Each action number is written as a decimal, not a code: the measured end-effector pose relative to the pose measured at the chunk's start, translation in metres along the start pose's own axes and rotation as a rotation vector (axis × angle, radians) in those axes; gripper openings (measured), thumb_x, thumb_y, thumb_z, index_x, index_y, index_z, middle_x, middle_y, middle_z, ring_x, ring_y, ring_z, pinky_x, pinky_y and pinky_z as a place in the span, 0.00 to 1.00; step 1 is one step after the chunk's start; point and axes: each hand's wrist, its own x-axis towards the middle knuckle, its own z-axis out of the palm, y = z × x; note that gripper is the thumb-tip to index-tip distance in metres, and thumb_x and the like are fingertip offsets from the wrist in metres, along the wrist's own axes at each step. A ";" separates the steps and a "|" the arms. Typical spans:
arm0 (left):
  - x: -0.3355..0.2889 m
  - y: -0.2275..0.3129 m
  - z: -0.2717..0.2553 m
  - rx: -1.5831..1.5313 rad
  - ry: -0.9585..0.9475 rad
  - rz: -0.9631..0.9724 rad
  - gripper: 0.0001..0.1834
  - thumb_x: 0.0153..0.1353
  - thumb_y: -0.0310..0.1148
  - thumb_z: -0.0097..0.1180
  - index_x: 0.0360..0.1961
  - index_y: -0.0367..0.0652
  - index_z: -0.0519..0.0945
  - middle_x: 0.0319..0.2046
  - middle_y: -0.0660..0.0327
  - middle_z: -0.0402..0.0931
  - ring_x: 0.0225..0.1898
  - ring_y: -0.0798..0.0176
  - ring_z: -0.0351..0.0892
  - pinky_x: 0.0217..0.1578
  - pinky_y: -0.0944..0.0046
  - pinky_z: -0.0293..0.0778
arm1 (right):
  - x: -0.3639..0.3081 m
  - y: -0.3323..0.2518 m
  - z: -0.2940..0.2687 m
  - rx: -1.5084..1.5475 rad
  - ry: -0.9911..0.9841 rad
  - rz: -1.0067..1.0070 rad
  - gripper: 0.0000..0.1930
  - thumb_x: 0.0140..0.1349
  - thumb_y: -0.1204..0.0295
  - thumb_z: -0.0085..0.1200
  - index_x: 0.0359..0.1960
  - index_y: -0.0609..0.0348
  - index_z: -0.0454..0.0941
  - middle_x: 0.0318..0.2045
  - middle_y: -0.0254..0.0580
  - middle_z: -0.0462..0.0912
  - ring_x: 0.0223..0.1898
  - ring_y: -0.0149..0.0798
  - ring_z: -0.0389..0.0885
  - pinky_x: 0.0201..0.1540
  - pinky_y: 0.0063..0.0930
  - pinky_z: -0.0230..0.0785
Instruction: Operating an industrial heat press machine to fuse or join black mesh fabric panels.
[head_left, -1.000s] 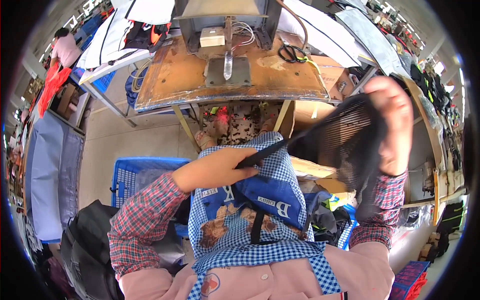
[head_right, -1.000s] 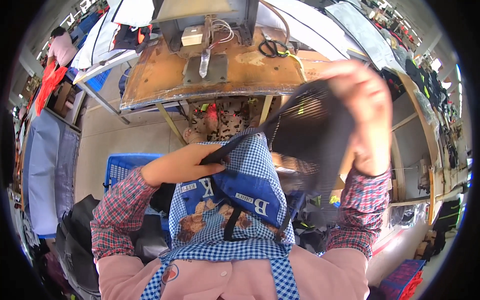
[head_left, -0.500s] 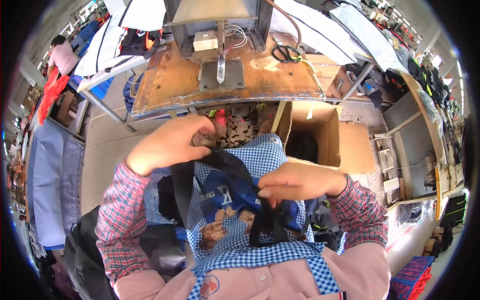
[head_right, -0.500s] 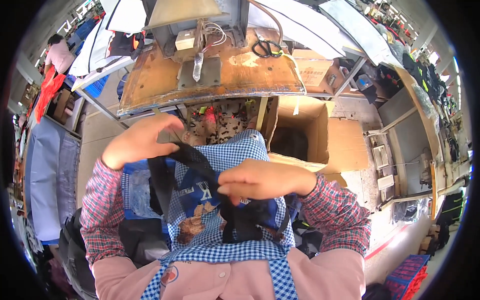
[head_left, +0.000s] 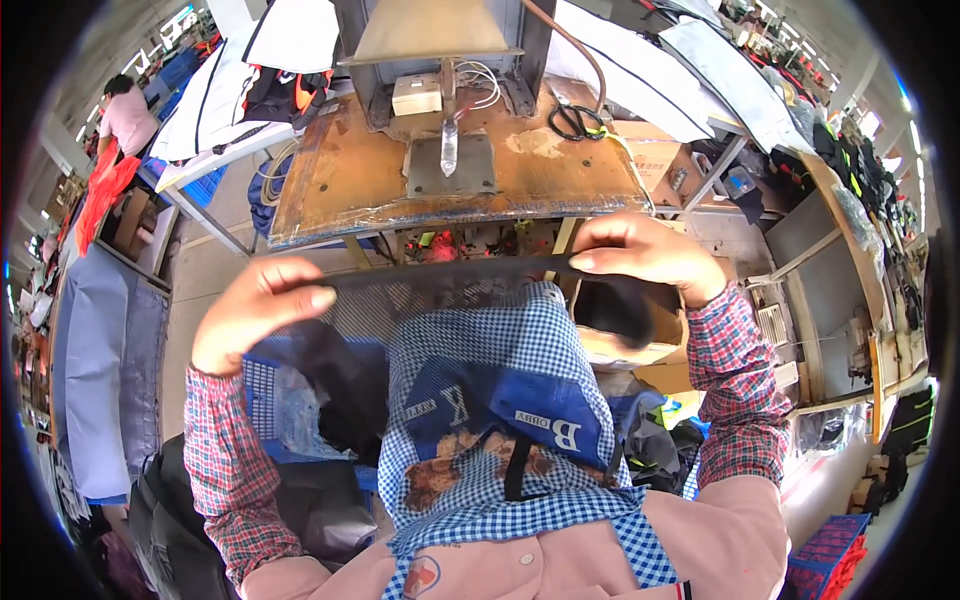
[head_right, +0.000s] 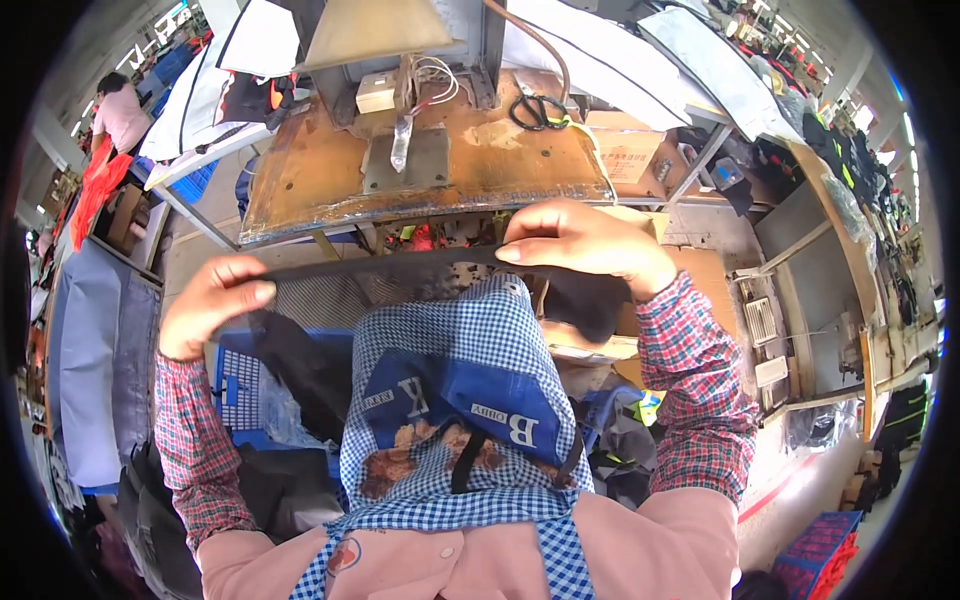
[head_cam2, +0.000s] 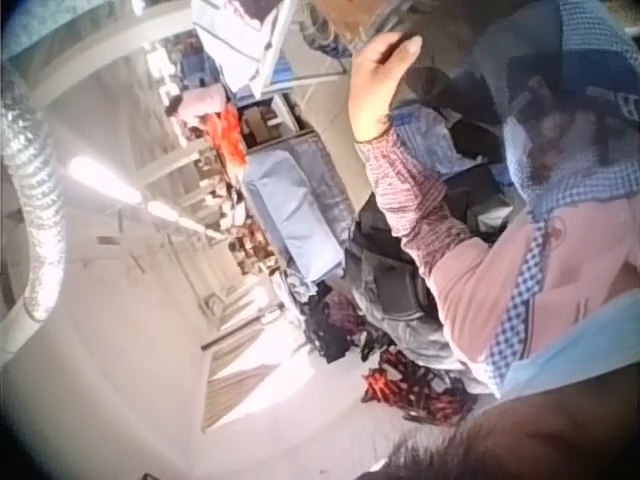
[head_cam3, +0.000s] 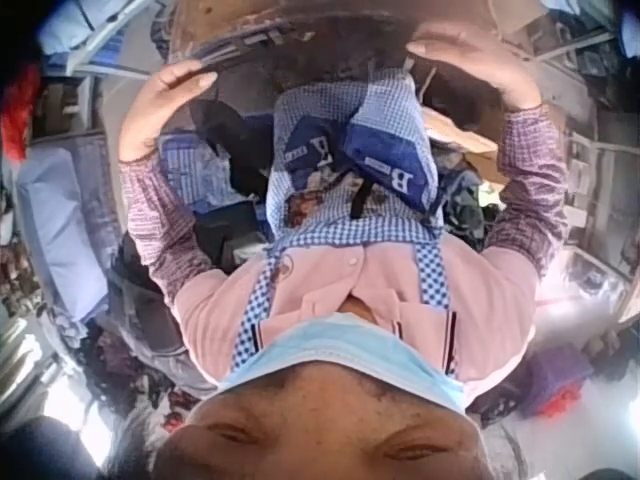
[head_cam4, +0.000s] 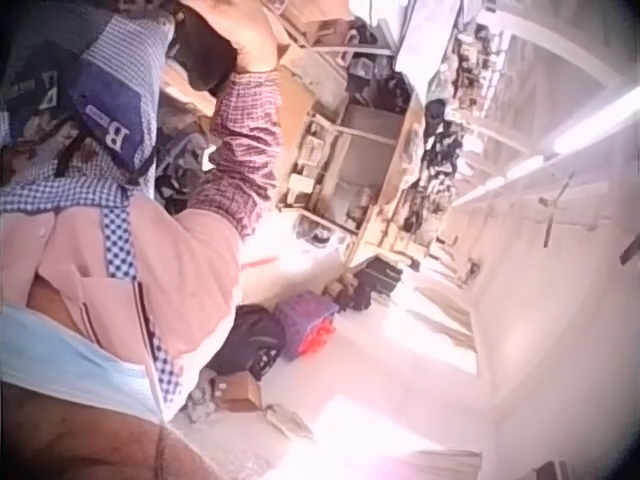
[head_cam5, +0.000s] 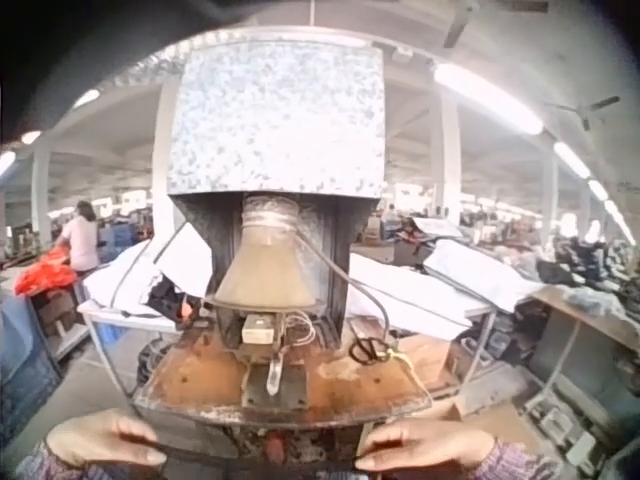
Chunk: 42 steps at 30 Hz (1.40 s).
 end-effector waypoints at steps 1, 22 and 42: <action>0.008 -0.002 -0.011 0.080 0.038 0.020 0.10 0.64 0.36 0.64 0.35 0.38 0.83 0.27 0.75 0.75 0.29 0.81 0.68 0.31 0.76 0.65 | 0.010 0.009 0.003 -0.045 0.043 -0.010 0.13 0.68 0.62 0.59 0.37 0.60 0.82 0.26 0.24 0.77 0.32 0.20 0.70 0.35 0.20 0.65; 0.174 -0.076 -0.095 0.489 0.252 0.078 0.12 0.57 0.33 0.68 0.31 0.33 0.83 0.22 0.68 0.75 0.26 0.74 0.70 0.31 0.67 0.69 | 0.180 0.081 -0.016 -0.226 0.350 0.139 0.17 0.60 0.58 0.64 0.33 0.63 0.83 0.26 0.31 0.80 0.30 0.26 0.74 0.36 0.24 0.68; 0.179 -0.080 -0.095 0.479 0.269 0.137 0.11 0.57 0.30 0.67 0.35 0.31 0.83 0.24 0.64 0.79 0.29 0.71 0.75 0.36 0.66 0.73 | 0.182 0.073 -0.018 -0.221 0.348 0.185 0.17 0.60 0.57 0.64 0.29 0.60 0.81 0.22 0.27 0.74 0.27 0.24 0.70 0.31 0.23 0.64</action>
